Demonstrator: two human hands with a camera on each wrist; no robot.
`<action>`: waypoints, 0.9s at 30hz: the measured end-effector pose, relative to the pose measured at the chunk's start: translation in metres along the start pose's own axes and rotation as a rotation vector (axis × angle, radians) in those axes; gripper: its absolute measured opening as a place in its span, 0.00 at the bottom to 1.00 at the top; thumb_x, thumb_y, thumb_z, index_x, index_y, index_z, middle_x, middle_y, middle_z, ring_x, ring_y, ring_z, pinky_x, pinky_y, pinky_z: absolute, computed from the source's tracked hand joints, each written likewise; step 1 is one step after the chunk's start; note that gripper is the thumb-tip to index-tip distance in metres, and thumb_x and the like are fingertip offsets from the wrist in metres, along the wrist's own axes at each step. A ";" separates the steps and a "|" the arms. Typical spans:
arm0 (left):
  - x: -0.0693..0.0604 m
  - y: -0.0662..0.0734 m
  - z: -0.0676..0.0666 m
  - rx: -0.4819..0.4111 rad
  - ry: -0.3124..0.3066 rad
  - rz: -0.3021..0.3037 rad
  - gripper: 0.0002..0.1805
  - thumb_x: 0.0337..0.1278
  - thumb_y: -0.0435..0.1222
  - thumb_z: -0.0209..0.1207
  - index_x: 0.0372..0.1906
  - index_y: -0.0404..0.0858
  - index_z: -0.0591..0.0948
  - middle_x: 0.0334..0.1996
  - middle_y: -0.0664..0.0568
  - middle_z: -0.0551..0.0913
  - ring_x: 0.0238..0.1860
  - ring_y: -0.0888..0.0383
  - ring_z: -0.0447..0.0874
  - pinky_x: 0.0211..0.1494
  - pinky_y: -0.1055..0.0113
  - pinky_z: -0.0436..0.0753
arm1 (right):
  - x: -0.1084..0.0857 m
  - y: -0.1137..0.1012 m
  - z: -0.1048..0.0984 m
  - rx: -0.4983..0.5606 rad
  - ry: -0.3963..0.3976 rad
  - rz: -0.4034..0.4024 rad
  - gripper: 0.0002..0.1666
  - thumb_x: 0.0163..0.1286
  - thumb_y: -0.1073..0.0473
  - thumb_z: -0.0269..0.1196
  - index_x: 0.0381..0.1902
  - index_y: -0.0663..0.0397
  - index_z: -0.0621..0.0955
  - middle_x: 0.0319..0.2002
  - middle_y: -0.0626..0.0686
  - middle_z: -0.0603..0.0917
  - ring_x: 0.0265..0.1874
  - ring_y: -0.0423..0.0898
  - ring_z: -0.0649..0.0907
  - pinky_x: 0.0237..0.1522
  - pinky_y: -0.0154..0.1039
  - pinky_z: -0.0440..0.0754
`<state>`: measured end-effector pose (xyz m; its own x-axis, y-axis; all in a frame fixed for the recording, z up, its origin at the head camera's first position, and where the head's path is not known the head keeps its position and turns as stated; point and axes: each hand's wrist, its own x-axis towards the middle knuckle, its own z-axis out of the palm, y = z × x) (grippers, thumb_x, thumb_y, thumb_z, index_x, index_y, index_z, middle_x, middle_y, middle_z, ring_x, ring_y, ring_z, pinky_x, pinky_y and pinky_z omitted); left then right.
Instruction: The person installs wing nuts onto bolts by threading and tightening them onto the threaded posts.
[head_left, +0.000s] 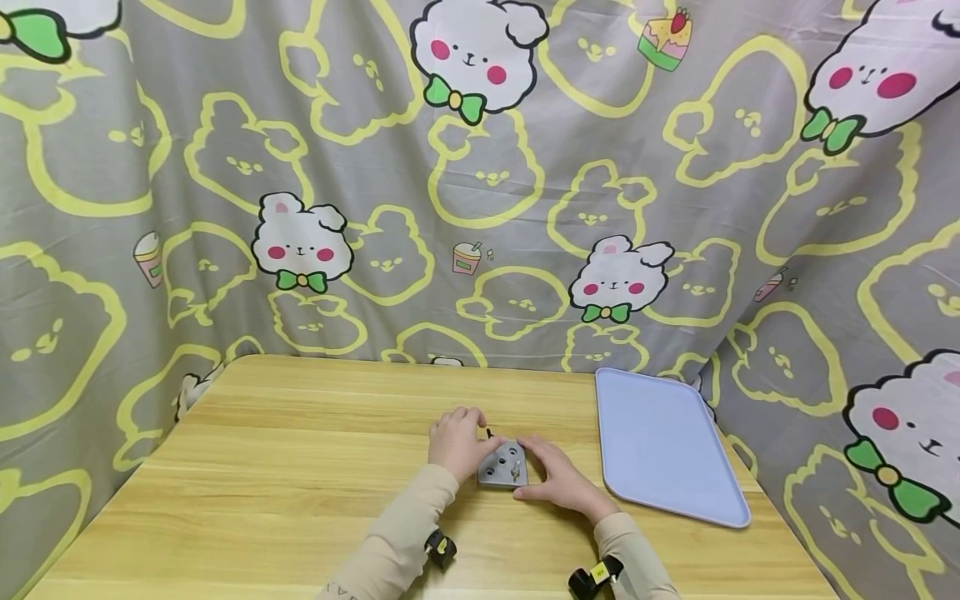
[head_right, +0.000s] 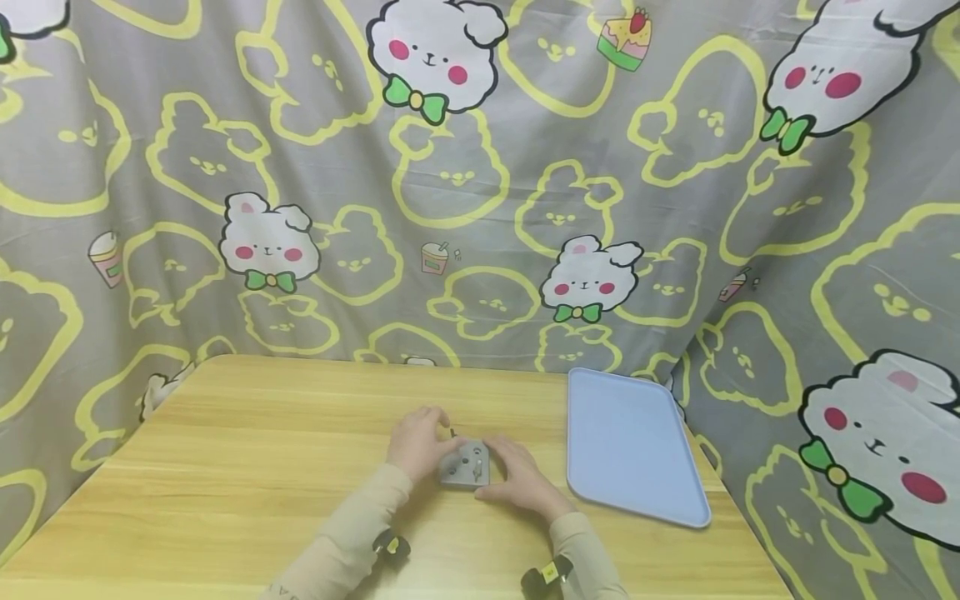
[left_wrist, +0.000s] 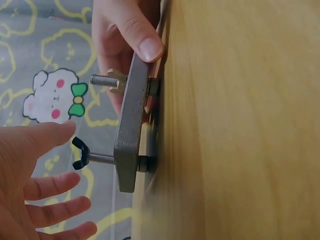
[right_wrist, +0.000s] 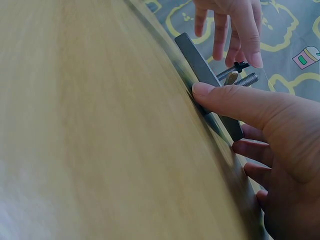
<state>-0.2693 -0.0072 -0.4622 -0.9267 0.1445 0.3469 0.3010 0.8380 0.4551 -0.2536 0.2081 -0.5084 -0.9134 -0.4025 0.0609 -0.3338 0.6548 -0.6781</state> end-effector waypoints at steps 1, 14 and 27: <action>0.000 0.000 0.000 0.003 0.007 0.003 0.22 0.47 0.58 0.68 0.35 0.45 0.80 0.37 0.51 0.84 0.42 0.49 0.81 0.52 0.45 0.76 | 0.000 0.000 0.000 -0.001 0.001 0.002 0.54 0.55 0.42 0.72 0.73 0.56 0.63 0.73 0.65 0.63 0.74 0.66 0.56 0.71 0.70 0.51; -0.002 0.002 0.001 0.005 0.038 0.017 0.19 0.48 0.55 0.68 0.33 0.45 0.81 0.36 0.51 0.85 0.41 0.48 0.82 0.52 0.45 0.76 | 0.000 -0.002 0.000 -0.006 0.000 0.017 0.54 0.55 0.42 0.72 0.73 0.55 0.63 0.73 0.65 0.62 0.74 0.67 0.56 0.71 0.71 0.52; 0.001 -0.003 0.002 -0.040 -0.038 0.015 0.16 0.50 0.54 0.68 0.36 0.48 0.81 0.39 0.51 0.85 0.45 0.47 0.82 0.54 0.41 0.75 | 0.000 -0.004 0.000 0.006 -0.001 0.009 0.54 0.55 0.43 0.72 0.73 0.56 0.63 0.73 0.66 0.62 0.74 0.68 0.56 0.70 0.72 0.52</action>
<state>-0.2717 -0.0087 -0.4650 -0.9298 0.1776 0.3224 0.3229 0.8139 0.4830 -0.2522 0.2061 -0.5059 -0.9163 -0.3970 0.0537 -0.3237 0.6547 -0.6830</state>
